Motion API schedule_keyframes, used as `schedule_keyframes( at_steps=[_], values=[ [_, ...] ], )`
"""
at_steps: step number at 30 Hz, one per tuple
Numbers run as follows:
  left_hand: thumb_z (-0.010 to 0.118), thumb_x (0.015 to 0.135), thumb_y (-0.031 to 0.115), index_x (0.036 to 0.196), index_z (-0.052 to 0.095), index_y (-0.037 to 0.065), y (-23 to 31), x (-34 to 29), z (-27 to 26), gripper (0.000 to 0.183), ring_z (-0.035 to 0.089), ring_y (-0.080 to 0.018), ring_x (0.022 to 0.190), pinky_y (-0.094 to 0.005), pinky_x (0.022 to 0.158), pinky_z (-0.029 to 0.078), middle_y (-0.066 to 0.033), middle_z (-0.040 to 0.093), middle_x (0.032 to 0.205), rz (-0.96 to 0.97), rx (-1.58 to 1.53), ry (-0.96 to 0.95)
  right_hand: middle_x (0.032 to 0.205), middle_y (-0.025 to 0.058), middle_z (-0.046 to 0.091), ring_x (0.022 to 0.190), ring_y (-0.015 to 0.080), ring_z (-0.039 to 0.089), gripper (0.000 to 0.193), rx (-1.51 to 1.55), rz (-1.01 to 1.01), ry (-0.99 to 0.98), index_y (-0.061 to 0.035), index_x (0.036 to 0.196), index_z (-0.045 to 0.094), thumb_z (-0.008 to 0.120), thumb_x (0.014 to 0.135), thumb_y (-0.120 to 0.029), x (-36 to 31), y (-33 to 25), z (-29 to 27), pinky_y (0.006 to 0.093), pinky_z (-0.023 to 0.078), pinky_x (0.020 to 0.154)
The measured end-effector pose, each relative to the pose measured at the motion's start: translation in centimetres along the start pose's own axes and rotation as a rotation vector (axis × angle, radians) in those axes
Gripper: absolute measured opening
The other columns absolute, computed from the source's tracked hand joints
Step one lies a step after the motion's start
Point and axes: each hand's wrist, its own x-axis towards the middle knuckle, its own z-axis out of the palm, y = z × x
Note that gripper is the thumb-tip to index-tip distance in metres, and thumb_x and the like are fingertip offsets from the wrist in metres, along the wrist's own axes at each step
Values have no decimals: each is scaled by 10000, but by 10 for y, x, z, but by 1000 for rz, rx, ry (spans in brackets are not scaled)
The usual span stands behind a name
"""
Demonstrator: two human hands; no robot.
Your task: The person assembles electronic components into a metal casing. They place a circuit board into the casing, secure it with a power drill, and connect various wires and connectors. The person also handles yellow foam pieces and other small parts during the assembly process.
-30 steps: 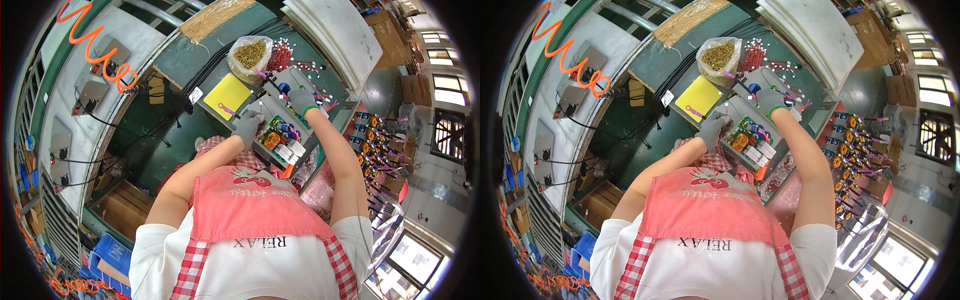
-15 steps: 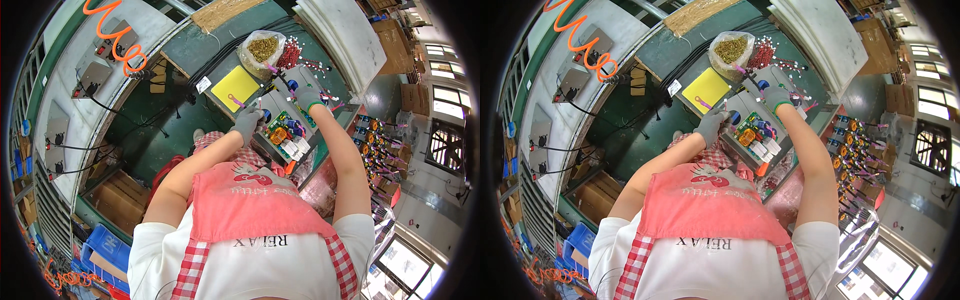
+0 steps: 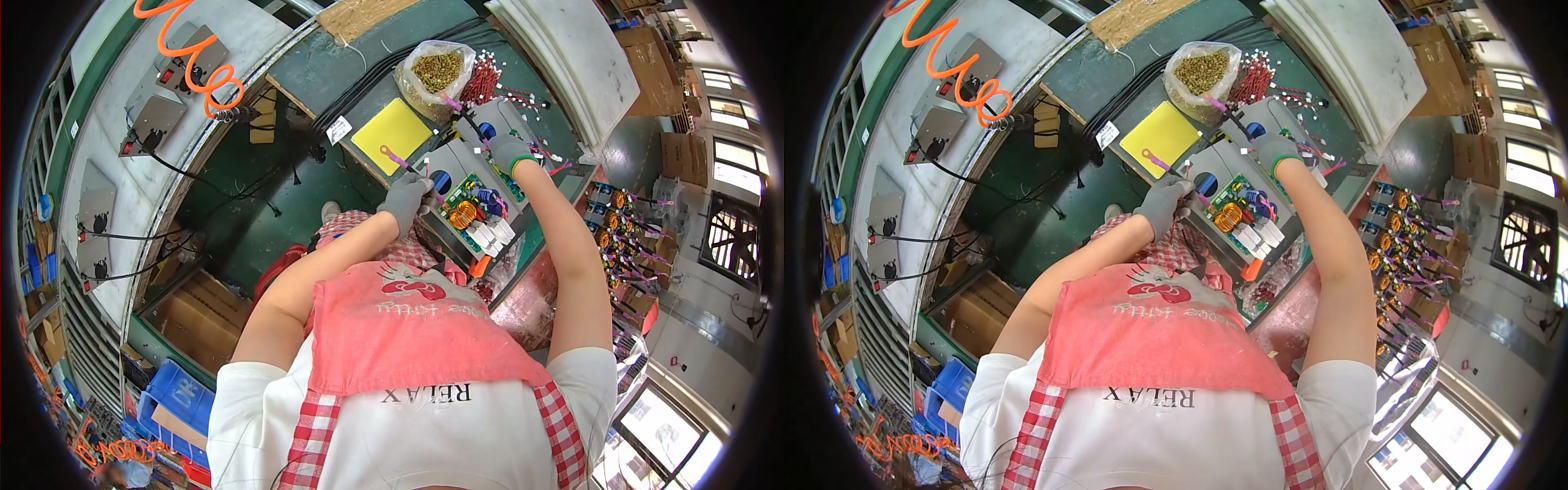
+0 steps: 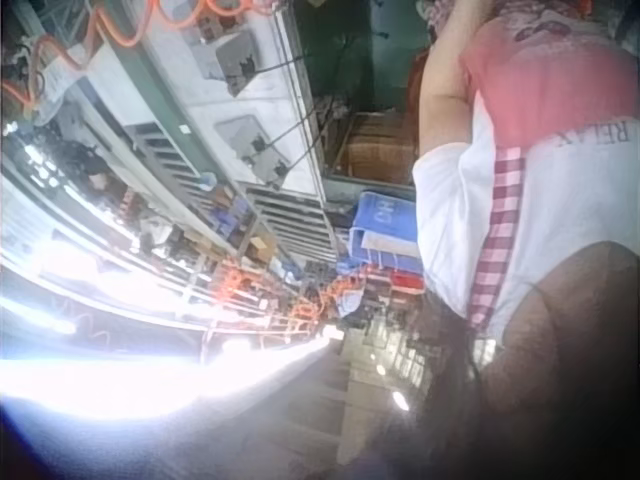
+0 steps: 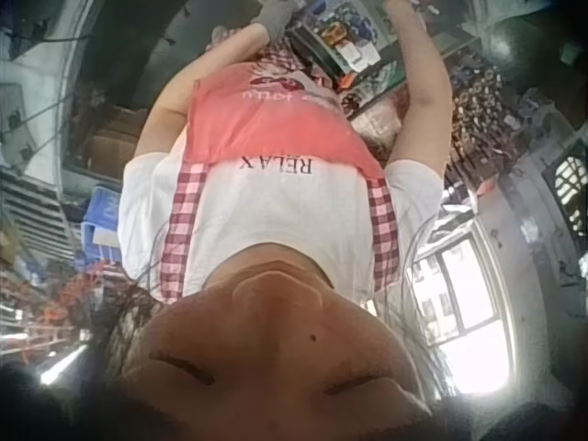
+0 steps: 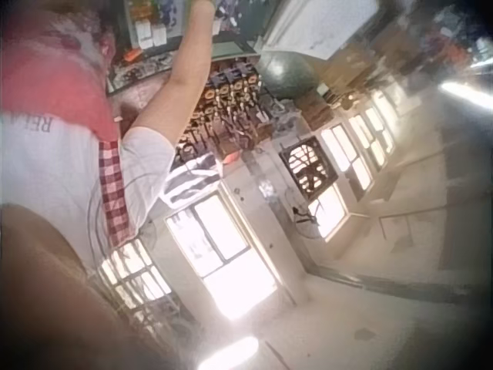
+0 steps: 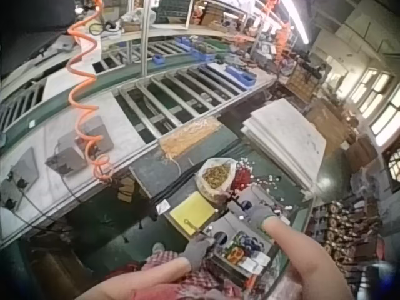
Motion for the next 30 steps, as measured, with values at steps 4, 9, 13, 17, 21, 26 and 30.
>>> schedule_keyframes(
  at_steps=[4, 9, 13, 17, 21, 26, 30],
  values=[
    [535, 889, 135, 930, 542, 43, 1, 2, -1, 101, 531, -96, 547, -217, 461, 432, -40, 576, 718, 9, 8, -13, 1074, 177, 643, 946, 333, 642, 256, 19, 40, -9, -59, 1101, 626, 543, 883, -165, 2, -1, 1, 418, 510, 803],
    [537, 890, 162, 940, 547, 45, 3, -1, 3, 128, 520, -87, 537, -218, 445, 411, -35, 577, 723, 4, 31, 7, 1004, 166, 647, 952, 311, 638, 226, -16, 0, 162, -64, 1040, 613, 594, 824, -126, 6, 7, 3, 410, 508, 795],
    [550, 890, 247, 976, 556, 56, -1, 2, -3, 209, 466, -76, 499, -209, 415, 336, -19, 568, 724, 9, 62, -123, 928, 108, 626, 980, 275, 604, 181, 61, 16, 581, -94, 990, 602, 600, 809, -109, -9, -10, 28, 389, 500, 777],
    [558, 905, 283, 1021, 568, 76, 8, -1, 1, 238, 461, -57, 504, -201, 421, 332, -6, 565, 724, 39, -40, -151, 915, 73, 609, 928, 260, 585, 203, 164, -94, 641, -124, 994, 605, 608, 792, -102, -68, -56, 10, 380, 492, 755],
    [569, 916, 217, 1000, 602, 59, 5, 0, 4, 182, 476, -44, 543, -192, 450, 354, 3, 594, 761, 143, 35, -233, 868, 94, 607, 867, 282, 581, 196, 373, -244, 677, -123, 996, 624, 614, 800, -121, -98, -75, 25, 388, 482, 741],
    [538, 931, 156, 1051, 577, 29, 4, -8, 6, 178, 453, -54, 555, -187, 467, 366, 1, 565, 772, 170, 151, -285, 861, 120, 611, 835, 309, 584, 144, 836, -262, 782, -91, 955, 649, 591, 826, -122, -111, -83, 44, 403, 470, 745],
    [491, 959, 217, 1053, 580, 31, -8, -6, 1, 227, 507, -66, 596, -198, 502, 402, -17, 590, 793, -2, 140, -265, 897, 136, 627, 851, 302, 607, 130, 564, -193, 593, -84, 918, 665, 594, 813, -110, -110, -82, 59, 378, 492, 761]
  ],
)
